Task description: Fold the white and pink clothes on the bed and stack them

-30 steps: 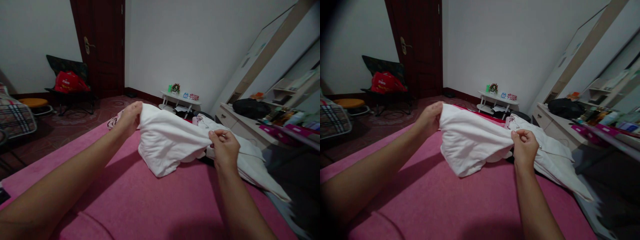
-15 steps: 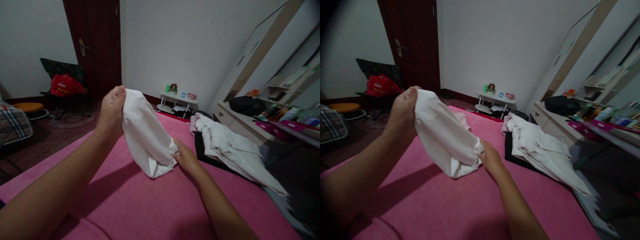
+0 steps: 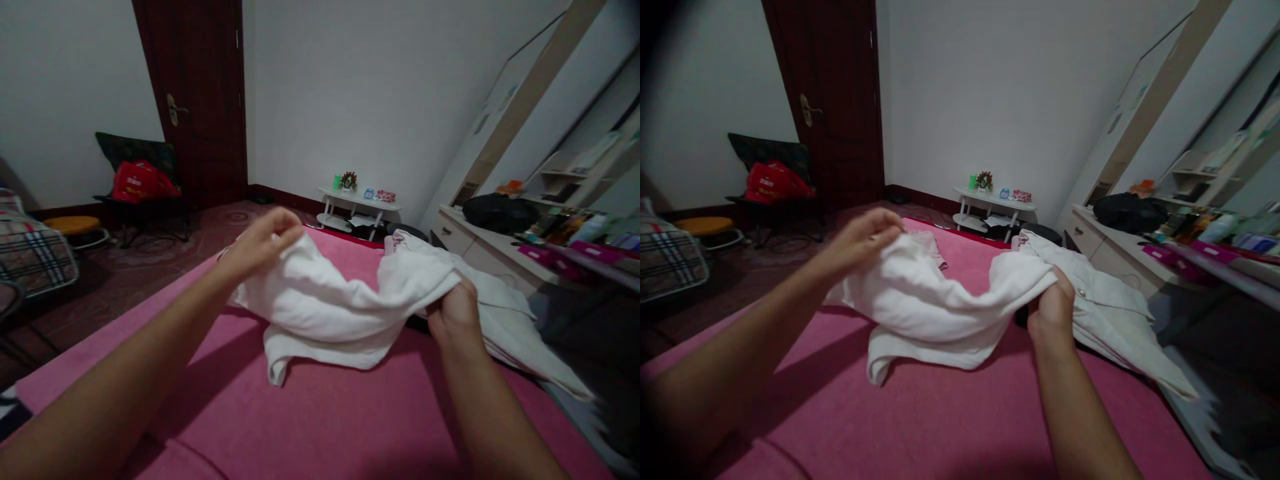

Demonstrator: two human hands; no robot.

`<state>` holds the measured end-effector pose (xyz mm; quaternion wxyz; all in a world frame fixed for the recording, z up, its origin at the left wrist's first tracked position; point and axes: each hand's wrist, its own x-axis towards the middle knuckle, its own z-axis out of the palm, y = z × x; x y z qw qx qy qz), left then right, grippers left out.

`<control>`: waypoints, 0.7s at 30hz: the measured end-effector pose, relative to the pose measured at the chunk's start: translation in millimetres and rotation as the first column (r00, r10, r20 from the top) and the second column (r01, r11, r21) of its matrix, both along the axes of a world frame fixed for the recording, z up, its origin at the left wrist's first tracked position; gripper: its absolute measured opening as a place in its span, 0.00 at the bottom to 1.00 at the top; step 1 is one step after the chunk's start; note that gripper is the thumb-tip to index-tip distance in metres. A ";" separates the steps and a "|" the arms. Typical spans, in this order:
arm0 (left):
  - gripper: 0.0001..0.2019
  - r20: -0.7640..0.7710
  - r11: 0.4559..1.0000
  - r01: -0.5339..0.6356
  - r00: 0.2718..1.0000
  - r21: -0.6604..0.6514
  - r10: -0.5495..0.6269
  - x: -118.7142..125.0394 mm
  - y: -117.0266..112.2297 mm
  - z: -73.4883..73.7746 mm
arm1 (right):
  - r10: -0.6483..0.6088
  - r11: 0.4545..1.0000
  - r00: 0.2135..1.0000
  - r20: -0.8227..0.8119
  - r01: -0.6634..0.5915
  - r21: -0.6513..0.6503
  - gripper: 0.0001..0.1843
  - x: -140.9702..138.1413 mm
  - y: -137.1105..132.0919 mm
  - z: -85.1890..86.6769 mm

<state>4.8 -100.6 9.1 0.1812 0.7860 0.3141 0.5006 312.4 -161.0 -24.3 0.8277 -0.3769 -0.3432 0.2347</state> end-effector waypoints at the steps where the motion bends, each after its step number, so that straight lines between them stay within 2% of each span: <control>1: 0.25 -0.188 0.994 0.063 0.979 -0.085 -0.078 13.4 -3.5 -16.4 | 0.039 0.998 0.999 -0.016 -0.040 -0.041 0.07 -1.1 3.4 -5.6; 3: 0.43 -0.496 0.964 0.180 0.830 -0.198 -0.256 38.4 -15.3 -51.3 | 0.068 0.994 0.995 -0.067 -0.073 -0.081 0.08 -3.5 10.4 -15.3; 4: 0.48 -0.592 0.948 0.227 0.742 -0.221 -0.316 49.4 -22.9 -67.9 | 0.071 0.992 0.993 -0.099 -0.081 -0.100 0.08 -4.4 13.7 -19.4; 5: 0.51 -0.657 0.945 0.247 0.680 -0.213 -0.325 59.1 -30.9 -82.6 | 0.080 0.987 0.989 -0.126 -0.096 -0.128 0.08 -4.9 16.6 -23.5; 7: 0.52 -0.727 0.965 0.225 0.639 -0.135 -0.250 74.2 -45.7 -103.5 | 0.115 0.968 0.982 -0.148 -0.144 -0.203 0.09 -4.5 21.5 -32.9; 10: 0.43 -0.732 0.989 0.128 0.665 -0.080 -0.145 84.7 -55.5 -111.9 | 0.155 0.925 0.982 -0.108 -0.183 -0.333 0.13 0.5 25.9 -55.3; 13: 0.33 -0.655 0.980 0.117 0.730 -0.163 -0.196 80.3 -42.6 -99.8 | 0.112 0.858 0.994 -0.018 -0.105 -0.502 0.22 9.6 28.9 -86.4; 16: 0.23 -0.457 0.957 0.204 0.845 -0.206 -0.278 61.0 -9.5 -70.2 | 0.104 0.838 0.985 0.137 -0.013 -0.545 0.27 18.0 33.2 -113.8; 17: 0.21 -0.391 0.967 0.184 0.889 -0.175 -0.239 51.9 4.1 -56.0 | 0.117 0.845 0.976 0.184 0.000 -0.535 0.27 19.6 35.0 -120.2; 19: 0.20 -0.268 0.999 0.007 0.963 -0.051 -0.021 31.5 32.8 -22.0 | 0.146 0.852 0.953 0.266 0.015 -0.523 0.28 20.9 38.8 -128.7; 21: 0.20 -0.174 0.984 -0.163 0.969 0.070 0.173 10.7 61.6 13.4 | 0.168 0.853 0.919 0.358 0.047 -0.520 0.27 20.6 42.5 -133.6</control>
